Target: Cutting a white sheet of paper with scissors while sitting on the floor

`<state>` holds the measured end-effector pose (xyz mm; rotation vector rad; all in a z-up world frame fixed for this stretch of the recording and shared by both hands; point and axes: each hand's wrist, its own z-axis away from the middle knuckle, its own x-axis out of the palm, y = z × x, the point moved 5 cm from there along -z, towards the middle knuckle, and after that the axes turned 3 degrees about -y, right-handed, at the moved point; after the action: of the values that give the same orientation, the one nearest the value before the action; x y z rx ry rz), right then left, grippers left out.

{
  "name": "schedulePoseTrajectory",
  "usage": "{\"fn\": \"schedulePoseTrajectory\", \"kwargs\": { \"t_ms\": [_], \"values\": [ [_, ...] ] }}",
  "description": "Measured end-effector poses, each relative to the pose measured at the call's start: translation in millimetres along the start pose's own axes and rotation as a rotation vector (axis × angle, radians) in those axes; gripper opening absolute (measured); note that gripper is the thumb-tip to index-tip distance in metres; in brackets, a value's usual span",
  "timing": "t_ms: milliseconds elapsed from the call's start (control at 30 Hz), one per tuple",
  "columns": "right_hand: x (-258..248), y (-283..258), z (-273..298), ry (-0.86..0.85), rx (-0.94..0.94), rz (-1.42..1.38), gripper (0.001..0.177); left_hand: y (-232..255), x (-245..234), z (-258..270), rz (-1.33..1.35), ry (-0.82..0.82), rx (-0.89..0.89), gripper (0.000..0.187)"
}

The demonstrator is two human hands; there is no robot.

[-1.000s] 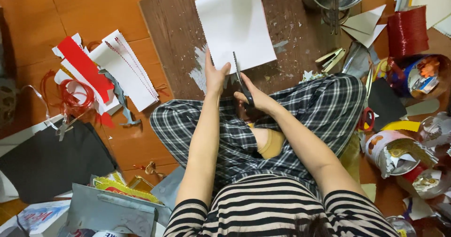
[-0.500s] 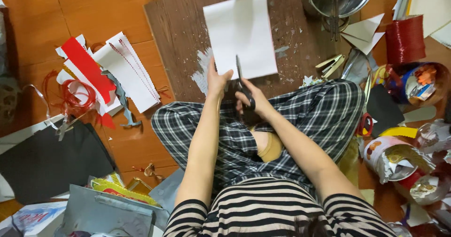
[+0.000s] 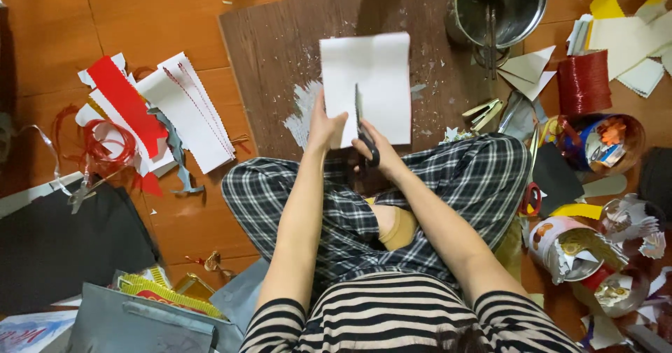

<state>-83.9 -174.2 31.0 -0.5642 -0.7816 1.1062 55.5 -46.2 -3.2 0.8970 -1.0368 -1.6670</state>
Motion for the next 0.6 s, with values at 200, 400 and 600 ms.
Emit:
{"fn": "schedulePoseTrajectory", "kwargs": {
  "t_ms": [200, 400, 600],
  "values": [
    [12.3, -22.7, 13.4, 0.060, -0.165, 0.367, 0.091, -3.2, 15.2, 18.5, 0.076, -0.046, -0.112, 0.110],
    [-10.1, -10.6, -8.4, 0.093, -0.311, 0.405, 0.081, -4.4, 12.7, 16.2, 0.086, -0.102, -0.069, 0.105],
    [-12.0, -25.0, -31.6, 0.021, -0.229, 0.334, 0.099, 18.0, 16.5, 38.1, -0.030, -0.165, 0.071, 0.108]
  ]
}}
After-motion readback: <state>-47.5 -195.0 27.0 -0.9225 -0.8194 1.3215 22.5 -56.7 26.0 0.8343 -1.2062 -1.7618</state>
